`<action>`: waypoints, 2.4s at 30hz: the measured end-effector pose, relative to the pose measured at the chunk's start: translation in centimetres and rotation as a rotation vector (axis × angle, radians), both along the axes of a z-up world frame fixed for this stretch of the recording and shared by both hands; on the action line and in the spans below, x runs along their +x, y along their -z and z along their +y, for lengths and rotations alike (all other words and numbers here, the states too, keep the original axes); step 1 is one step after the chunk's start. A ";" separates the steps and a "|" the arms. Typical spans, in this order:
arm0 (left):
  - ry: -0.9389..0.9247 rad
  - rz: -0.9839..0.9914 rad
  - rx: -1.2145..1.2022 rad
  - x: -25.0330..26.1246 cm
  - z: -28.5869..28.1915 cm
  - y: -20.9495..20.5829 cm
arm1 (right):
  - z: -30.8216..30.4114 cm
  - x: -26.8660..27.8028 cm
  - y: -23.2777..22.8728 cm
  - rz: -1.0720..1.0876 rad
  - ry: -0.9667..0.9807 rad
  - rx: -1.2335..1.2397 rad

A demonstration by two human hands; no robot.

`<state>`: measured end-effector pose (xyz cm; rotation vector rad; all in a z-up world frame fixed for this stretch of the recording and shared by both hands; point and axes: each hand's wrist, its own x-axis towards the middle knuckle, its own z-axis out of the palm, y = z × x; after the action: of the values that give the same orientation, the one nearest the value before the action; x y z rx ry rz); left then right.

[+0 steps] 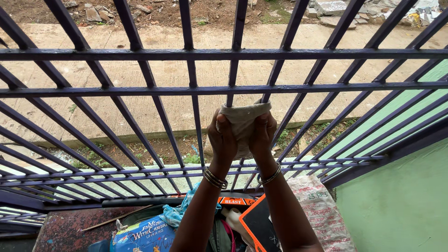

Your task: The person cleans a metal grill by wiping up and down along the bars with a cloth.

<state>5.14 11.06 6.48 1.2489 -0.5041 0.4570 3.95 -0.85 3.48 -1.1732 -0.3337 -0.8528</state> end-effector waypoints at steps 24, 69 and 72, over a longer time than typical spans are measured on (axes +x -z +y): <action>-0.061 0.017 0.142 -0.2 0.4 16.1 | 1.8 -2.4 14.8 0.401 0.305 -0.348; 0.076 0.085 0.059 -2.1 1.0 13.5 | 3.0 -4.3 11.6 0.347 0.303 -0.375; 0.044 0.086 0.101 -2.0 0.9 10.2 | 2.8 -4.6 9.0 0.282 0.304 -0.407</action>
<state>3.17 11.97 -3.69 1.3463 -0.4852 0.3423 -0.63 1.99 -5.54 -1.7337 -0.0966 -0.8900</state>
